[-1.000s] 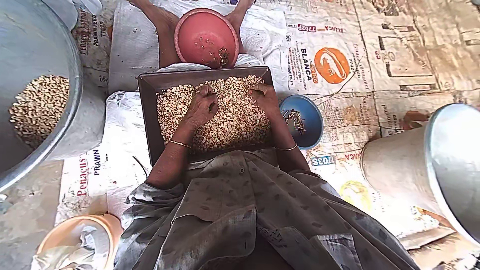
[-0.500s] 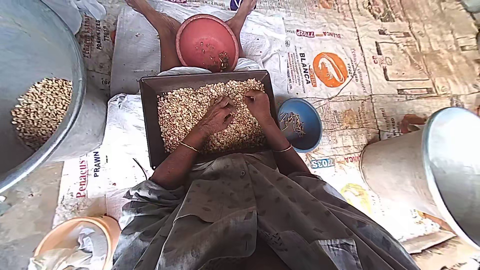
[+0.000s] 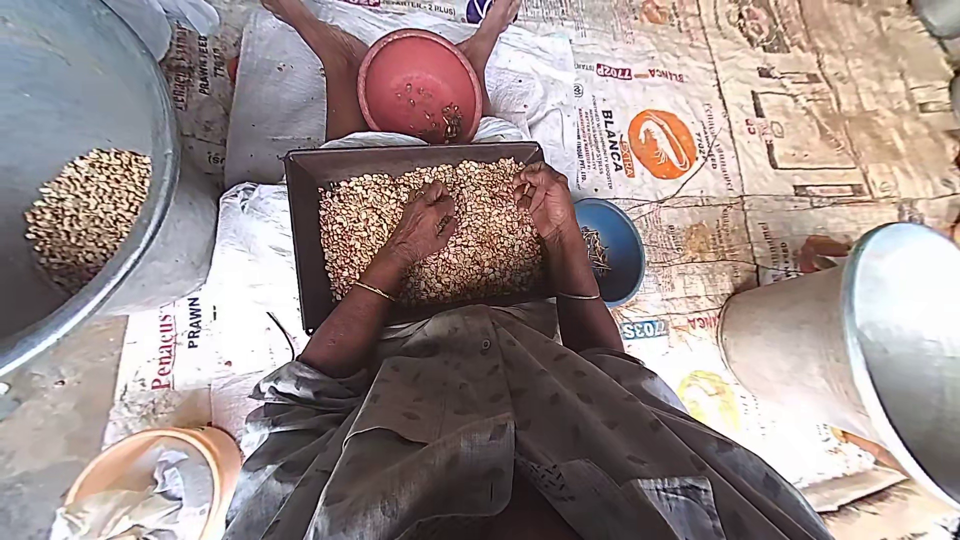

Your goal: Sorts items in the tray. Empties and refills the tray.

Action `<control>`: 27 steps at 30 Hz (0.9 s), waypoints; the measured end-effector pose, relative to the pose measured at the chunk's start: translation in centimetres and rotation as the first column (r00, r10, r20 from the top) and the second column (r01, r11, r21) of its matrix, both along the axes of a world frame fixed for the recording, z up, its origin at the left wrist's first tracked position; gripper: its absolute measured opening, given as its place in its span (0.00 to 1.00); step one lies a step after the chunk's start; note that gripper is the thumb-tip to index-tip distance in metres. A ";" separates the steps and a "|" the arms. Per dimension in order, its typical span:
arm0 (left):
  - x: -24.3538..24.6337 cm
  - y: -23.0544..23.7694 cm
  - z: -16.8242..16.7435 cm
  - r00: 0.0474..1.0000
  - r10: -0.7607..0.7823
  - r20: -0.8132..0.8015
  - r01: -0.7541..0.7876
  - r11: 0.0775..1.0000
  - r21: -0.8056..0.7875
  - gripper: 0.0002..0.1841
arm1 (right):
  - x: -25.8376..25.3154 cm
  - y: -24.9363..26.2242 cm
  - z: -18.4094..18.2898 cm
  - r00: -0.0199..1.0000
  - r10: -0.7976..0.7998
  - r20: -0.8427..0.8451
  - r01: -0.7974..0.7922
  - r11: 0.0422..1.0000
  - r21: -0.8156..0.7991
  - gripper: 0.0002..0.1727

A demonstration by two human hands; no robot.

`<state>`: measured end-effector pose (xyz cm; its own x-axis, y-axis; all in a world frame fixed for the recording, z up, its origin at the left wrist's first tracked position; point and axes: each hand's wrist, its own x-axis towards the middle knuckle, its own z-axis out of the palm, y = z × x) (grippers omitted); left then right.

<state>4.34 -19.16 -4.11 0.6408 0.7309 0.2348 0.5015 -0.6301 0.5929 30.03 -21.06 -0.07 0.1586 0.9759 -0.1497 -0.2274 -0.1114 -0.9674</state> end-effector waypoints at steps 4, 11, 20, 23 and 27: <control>1.5 -0.3 0.3 0.996 -0.021 -0.089 0.024 0.999 0.023 0.25 | 0.0 1.3 -1.2 0.844 0.100 0.528 -0.103 0.994 -0.024 0.10; 2.1 -0.3 -0.7 0.990 -0.113 -0.079 0.114 0.993 0.014 0.16 | -3.2 1.1 -1.9 0.306 0.193 0.932 -0.082 0.981 -0.176 0.12; 0.8 0.1 0.0 0.997 -0.070 -0.032 0.071 0.997 0.015 0.11 | -0.7 -0.3 -0.4 0.997 0.054 -0.062 -0.054 0.999 -0.001 0.12; 0.5 0.3 -0.3 0.997 -0.064 -0.047 0.063 0.998 -0.002 0.12 | -0.2 -0.3 0.0 0.976 0.031 -0.217 -0.036 0.999 -0.019 0.12; 0.5 0.4 -0.1 0.997 -0.059 -0.054 0.059 0.998 -0.003 0.13 | -0.5 -1.6 0.2 0.977 0.129 0.168 -0.128 0.992 -0.017 0.09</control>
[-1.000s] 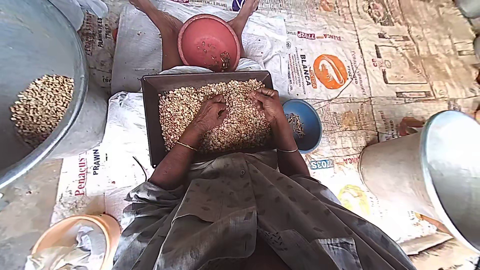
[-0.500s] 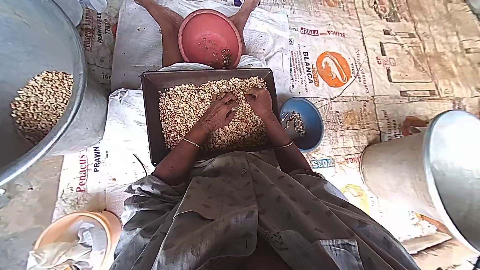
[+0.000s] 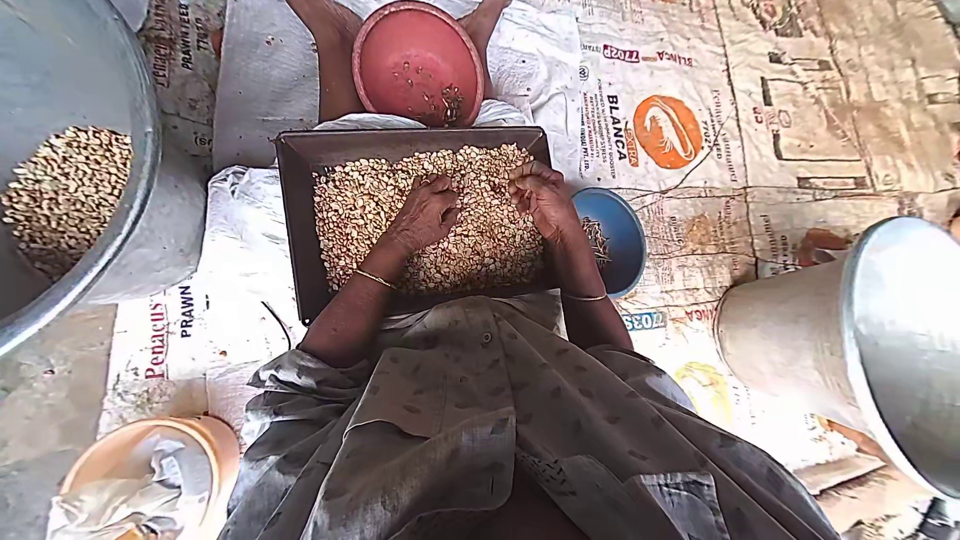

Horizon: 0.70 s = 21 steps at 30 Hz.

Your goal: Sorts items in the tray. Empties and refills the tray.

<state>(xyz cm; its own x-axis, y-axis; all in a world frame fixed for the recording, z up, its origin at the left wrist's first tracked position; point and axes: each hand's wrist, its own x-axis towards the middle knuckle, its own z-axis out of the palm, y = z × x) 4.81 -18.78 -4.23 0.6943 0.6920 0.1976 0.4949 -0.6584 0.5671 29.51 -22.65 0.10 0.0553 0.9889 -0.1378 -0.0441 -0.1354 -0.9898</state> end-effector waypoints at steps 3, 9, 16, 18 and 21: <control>0.0 -0.1 -0.1 1.000 -0.012 0.006 0.012 1.000 -0.002 0.12 | 0.2 -2.2 0.2 0.985 0.060 0.161 -0.057 0.998 -0.023 0.08; 0.0 0.2 -0.2 1.000 0.005 -0.030 -0.005 1.000 -0.016 0.11 | 1.6 -5.6 -1.0 0.858 0.139 0.494 -0.120 0.990 -0.071 0.09; -0.2 0.0 0.5 0.995 0.096 -0.040 -0.097 0.995 -0.033 0.13 | 0.3 -2.7 1.5 0.699 0.502 0.510 -0.354 0.862 -0.363 0.12; -0.1 -0.2 0.5 0.994 0.097 -0.054 -0.098 0.995 -0.009 0.22 | -0.7 0.0 3.6 0.645 0.534 0.547 -0.397 0.846 -0.357 0.12; 0.2 -0.5 0.3 0.994 0.038 -0.101 -0.034 0.999 0.035 0.33 | -1.5 4.9 6.0 0.779 0.163 0.606 -0.252 0.966 0.063 0.18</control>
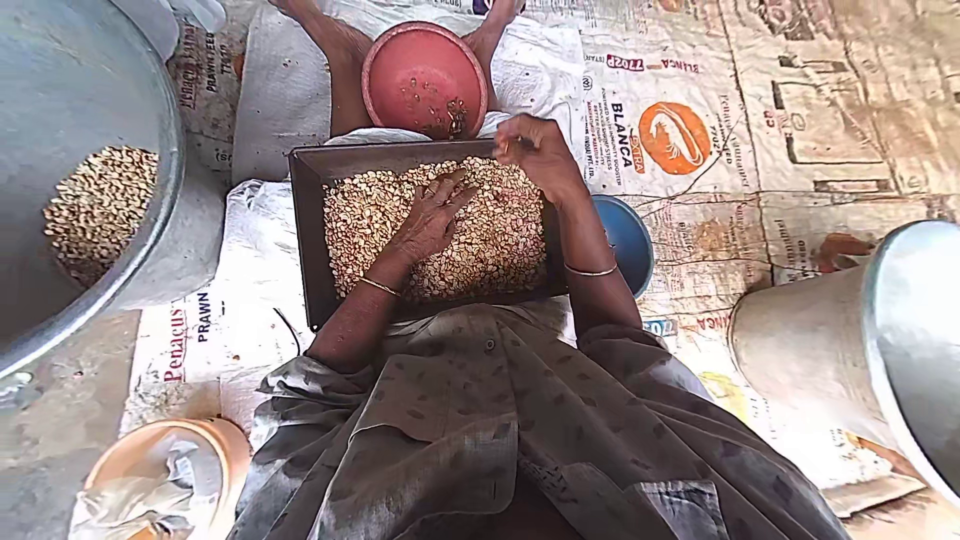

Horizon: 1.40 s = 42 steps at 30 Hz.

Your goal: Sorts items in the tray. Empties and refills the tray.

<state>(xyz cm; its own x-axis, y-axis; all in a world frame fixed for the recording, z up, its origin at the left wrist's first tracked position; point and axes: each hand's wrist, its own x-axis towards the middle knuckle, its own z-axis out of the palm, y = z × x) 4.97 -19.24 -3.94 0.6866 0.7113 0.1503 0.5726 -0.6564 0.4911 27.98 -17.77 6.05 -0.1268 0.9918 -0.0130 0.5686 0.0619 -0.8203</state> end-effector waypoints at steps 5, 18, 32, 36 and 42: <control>0.3 0.1 -0.8 0.996 -0.086 0.001 0.086 0.996 0.037 0.26 | -0.9 1.8 0.1 0.967 -0.198 0.158 0.156 0.957 0.245 0.15; -1.1 1.0 0.6 0.998 0.014 0.066 -0.009 0.997 -0.071 0.10 | 0.3 -4.3 -8.0 0.911 -0.032 0.411 -0.007 0.996 0.093 0.11; -2.6 1.8 0.5 0.975 0.217 0.053 -0.213 0.975 -0.069 0.11 | -3.1 1.3 -5.4 0.942 0.122 0.313 -0.157 0.983 0.090 0.14; -3.0 2.0 1.0 0.972 0.233 0.034 -0.229 0.969 -0.088 0.10 | -4.5 1.2 -7.7 0.909 0.049 0.413 -0.122 0.981 0.153 0.10; -3.0 2.1 1.3 0.975 0.223 -0.011 -0.222 0.968 -0.117 0.10 | -2.4 0.9 -7.6 0.975 -0.019 0.220 -0.003 0.995 0.101 0.11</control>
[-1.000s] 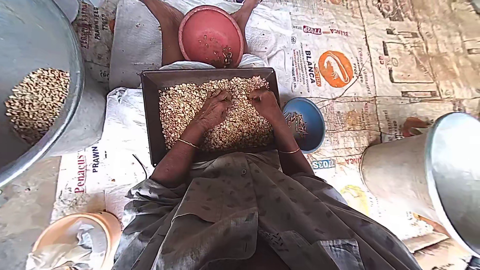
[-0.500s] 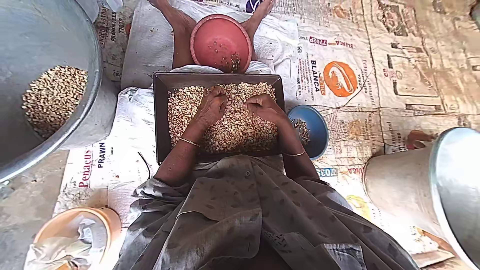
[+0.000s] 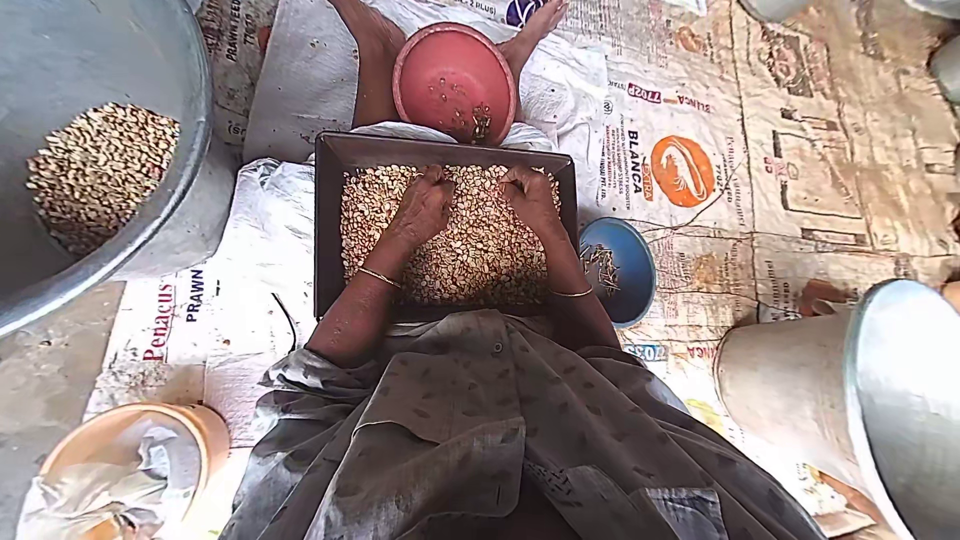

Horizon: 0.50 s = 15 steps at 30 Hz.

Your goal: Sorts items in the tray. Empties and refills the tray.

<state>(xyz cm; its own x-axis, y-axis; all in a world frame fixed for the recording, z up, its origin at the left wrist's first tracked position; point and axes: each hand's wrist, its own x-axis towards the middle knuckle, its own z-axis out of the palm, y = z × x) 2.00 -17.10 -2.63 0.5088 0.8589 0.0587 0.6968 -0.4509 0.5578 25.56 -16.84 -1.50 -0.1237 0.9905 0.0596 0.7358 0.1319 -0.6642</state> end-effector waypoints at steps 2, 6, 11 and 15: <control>0.0 -0.1 0.0 1.000 -0.006 -0.007 0.006 1.000 -0.001 0.11 | -0.2 -0.2 -0.2 0.999 0.014 -0.031 -0.013 0.999 0.032 0.10; 0.0 0.0 -0.1 1.000 -0.005 -0.011 0.005 1.000 0.002 0.11 | -2.0 -0.6 0.1 0.966 0.045 0.254 -0.045 0.999 -0.006 0.15; -0.1 0.1 -0.2 1.000 -0.003 0.008 0.003 1.000 -0.001 0.10 | -2.1 -0.7 0.4 0.955 0.049 0.293 -0.040 0.999 -0.035 0.10; -0.2 0.1 -0.2 1.000 -0.010 0.025 0.010 1.000 0.011 0.11 | 0.2 -1.0 1.1 0.962 0.256 0.095 -0.249 0.965 -0.082 0.06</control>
